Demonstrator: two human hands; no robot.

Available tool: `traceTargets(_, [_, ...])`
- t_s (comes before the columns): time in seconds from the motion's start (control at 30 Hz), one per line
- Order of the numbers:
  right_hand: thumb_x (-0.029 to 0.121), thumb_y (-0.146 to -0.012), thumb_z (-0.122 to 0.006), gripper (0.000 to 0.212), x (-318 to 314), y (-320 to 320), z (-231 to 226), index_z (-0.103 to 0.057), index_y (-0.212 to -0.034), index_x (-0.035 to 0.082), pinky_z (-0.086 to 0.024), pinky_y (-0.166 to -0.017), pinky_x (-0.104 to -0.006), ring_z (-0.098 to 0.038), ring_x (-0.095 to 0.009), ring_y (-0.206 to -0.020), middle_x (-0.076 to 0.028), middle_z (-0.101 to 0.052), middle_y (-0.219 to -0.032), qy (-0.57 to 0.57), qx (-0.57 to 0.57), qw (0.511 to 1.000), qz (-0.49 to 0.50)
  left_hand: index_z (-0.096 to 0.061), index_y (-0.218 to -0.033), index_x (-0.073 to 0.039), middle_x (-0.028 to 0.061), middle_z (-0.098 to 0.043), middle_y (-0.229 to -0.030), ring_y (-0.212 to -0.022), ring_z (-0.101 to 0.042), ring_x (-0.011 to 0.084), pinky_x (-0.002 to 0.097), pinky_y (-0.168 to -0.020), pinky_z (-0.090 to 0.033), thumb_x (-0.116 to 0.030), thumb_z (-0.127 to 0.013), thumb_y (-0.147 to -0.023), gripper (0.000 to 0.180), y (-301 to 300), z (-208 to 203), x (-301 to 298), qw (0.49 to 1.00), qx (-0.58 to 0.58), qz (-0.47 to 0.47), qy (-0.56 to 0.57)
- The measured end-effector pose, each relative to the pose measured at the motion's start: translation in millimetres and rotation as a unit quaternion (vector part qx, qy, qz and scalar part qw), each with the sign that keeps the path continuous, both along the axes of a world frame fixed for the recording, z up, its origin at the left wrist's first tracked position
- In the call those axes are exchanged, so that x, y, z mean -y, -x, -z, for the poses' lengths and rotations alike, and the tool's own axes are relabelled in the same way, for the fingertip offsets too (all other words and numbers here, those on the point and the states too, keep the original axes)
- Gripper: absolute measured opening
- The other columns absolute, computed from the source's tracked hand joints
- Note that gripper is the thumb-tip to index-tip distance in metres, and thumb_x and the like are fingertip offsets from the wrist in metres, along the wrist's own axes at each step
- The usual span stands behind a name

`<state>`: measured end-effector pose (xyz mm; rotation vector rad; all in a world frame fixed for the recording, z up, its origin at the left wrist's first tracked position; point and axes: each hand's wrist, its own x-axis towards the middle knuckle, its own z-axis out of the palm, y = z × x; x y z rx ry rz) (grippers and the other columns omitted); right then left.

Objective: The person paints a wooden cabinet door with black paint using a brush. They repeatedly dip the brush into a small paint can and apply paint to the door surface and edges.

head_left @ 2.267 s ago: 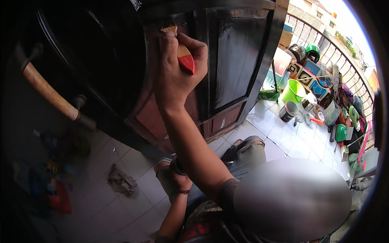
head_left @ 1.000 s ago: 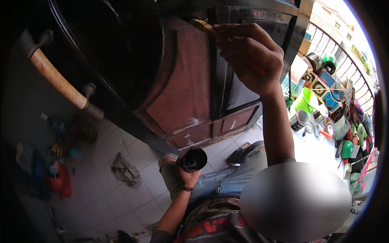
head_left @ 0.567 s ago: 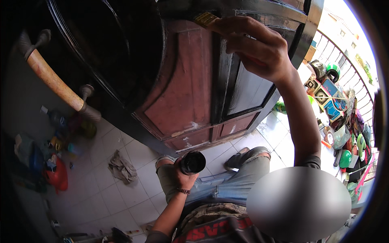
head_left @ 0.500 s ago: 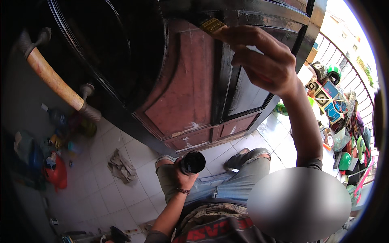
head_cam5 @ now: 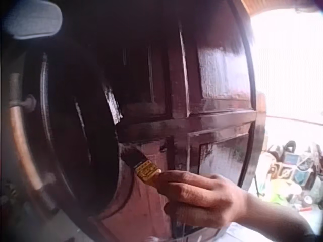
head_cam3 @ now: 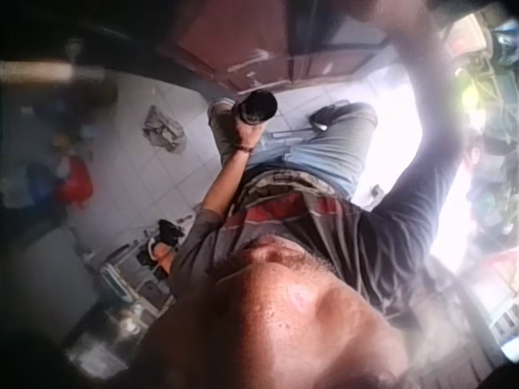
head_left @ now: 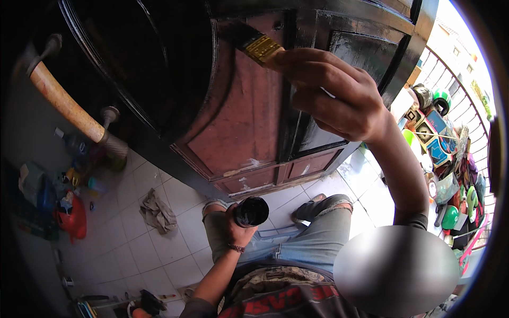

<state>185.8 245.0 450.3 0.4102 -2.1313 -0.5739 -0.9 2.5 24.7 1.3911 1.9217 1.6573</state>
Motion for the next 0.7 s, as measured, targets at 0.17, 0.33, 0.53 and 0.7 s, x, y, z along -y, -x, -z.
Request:
traceTargets(0.17, [-0.011, -0.07, -0.071, 0.019, -24, -12, -15, -0.064, -0.085, -0.002, -0.06, -0.083, -0.0395, -0.071, -0.036, -0.1, -0.022, -0.067, -0.114, 0.042, -0.031, 0.997, 0.054, -0.047, -0.134, -0.002, 0.0145, -0.056, -0.124, -0.116, -0.058, 0.0297, 0.0414, -0.101, -0.046, -0.014, -0.091, -0.055, 0.09, -1, -10, -1, 1.0, -0.025, 0.011, 0.014])
traceTargets(0.33, [-0.011, -0.072, -0.074, 0.018, 10, -11, -4, -0.066, -0.083, 0.002, -0.061, -0.082, -0.0359, -0.072, -0.033, -0.1, -0.021, -0.069, -0.108, 0.082, -0.055, 0.995, -0.009, -0.049, -0.132, -0.003, 0.0158, -0.055, -0.124, -0.116, -0.057, 0.0325, 0.0416, -0.101, -0.046, -0.014, -0.092, -0.054, 0.09, 0, -8, -1, 0.999, -0.048, 0.0, 0.002])
traceTargets(0.53, [-0.011, -0.074, -0.074, 0.017, -9, -6, -23, -0.068, -0.082, 0.002, -0.06, -0.079, -0.0307, -0.072, -0.026, -0.093, -0.014, -0.071, -0.101, 0.146, -0.124, 0.979, 0.066, -0.049, -0.132, -0.004, 0.0149, -0.056, -0.122, -0.115, -0.057, 0.0317, 0.0416, -0.1, -0.046, -0.011, -0.091, -0.054, 0.09, -1, -11, -3, 1.0, -0.019, 0.019, -0.011])
traceTargets(0.7, [-0.011, -0.073, -0.075, 0.018, 20, -5, 2, -0.068, -0.082, 0.003, -0.059, -0.078, -0.0311, -0.072, -0.025, -0.093, -0.014, -0.071, -0.1, 0.185, -0.168, 0.968, 0.018, -0.048, -0.132, -0.004, 0.014, -0.057, -0.123, -0.115, -0.058, 0.0302, 0.0419, -0.101, -0.046, -0.012, -0.09, -0.054, 0.089, 3, -5, -3, 1.0, -0.002, 0.03, -0.007])
